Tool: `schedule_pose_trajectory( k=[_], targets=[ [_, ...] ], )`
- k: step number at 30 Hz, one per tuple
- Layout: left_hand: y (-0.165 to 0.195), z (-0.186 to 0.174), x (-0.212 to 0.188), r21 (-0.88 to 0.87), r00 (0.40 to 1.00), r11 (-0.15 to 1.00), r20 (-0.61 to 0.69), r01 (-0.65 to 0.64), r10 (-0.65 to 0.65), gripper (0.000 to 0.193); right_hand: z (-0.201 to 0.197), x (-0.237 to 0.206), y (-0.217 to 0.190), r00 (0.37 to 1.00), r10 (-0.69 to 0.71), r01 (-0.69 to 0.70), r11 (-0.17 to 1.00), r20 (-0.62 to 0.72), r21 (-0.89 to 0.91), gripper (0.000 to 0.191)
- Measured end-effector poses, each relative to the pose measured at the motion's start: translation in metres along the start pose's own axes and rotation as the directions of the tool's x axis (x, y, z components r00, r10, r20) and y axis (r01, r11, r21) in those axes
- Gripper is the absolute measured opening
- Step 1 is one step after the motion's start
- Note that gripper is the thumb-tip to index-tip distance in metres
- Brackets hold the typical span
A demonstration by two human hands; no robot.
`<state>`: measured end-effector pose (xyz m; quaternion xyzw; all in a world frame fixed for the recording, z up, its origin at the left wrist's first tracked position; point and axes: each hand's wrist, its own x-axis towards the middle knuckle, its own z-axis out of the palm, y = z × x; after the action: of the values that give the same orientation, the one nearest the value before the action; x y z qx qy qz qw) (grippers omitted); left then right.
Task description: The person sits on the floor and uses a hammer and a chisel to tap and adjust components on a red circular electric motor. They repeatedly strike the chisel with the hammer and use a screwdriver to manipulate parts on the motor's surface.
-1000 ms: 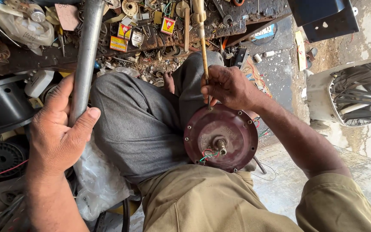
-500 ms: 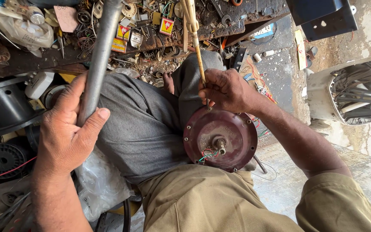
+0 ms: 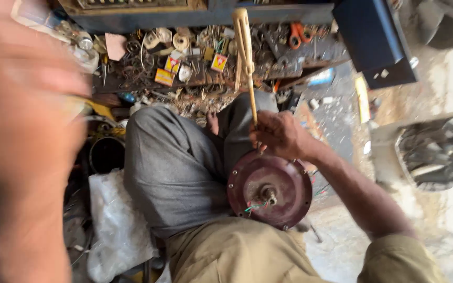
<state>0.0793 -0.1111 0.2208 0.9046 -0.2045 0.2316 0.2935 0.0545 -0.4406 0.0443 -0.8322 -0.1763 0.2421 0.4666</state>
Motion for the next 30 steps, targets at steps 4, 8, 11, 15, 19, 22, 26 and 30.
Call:
schedule_pose_trajectory(
  k=[4,8,11,15,19,22,26,30],
  targets=[
    [-0.030,0.005,-0.009,0.208,0.641,0.953,0.706,0.220,-0.302,0.058,0.001,0.006,0.006,1.000,0.000,0.003,0.994,0.030,-0.109,0.003],
    [-0.061,-0.005,-0.046,-0.226,0.837,0.859,0.432,0.460,-0.335,0.056,0.001,-0.001,0.022,0.988,0.061,-0.112,0.912,0.141,0.395,0.013],
    [-0.057,-0.001,-0.086,-0.477,0.779,0.616,0.388,0.627,-0.493,0.055,-0.012,-0.005,0.038,0.998,-0.058,0.053,0.891,-0.004,0.451,0.011],
    [-0.052,0.015,-0.147,-0.584,0.691,0.439,0.323,0.683,-0.647,0.053,-0.031,-0.005,0.060,0.981,-0.046,0.126,0.891,-0.190,0.436,0.008],
    [-0.054,0.041,-0.232,-0.520,0.577,0.376,0.301,0.767,-0.759,0.043,-0.041,-0.010,0.080,0.945,0.100,0.089,0.837,-0.311,0.540,0.010],
    [-0.061,0.055,-0.292,-0.320,0.496,0.411,0.258,0.854,-0.829,0.040,-0.040,-0.009,0.091,0.925,0.186,0.037,0.823,-0.331,0.566,0.009],
    [-0.065,0.068,-0.358,0.180,0.692,0.691,0.069,0.700,-0.719,0.050,-0.041,0.010,0.095,0.899,0.324,-0.126,0.836,-0.295,0.534,0.018],
    [-0.069,0.065,-0.414,0.407,0.631,0.603,0.079,0.686,-0.771,0.062,-0.054,0.045,0.084,0.919,0.305,-0.108,0.806,-0.252,0.582,0.022]
  ],
)
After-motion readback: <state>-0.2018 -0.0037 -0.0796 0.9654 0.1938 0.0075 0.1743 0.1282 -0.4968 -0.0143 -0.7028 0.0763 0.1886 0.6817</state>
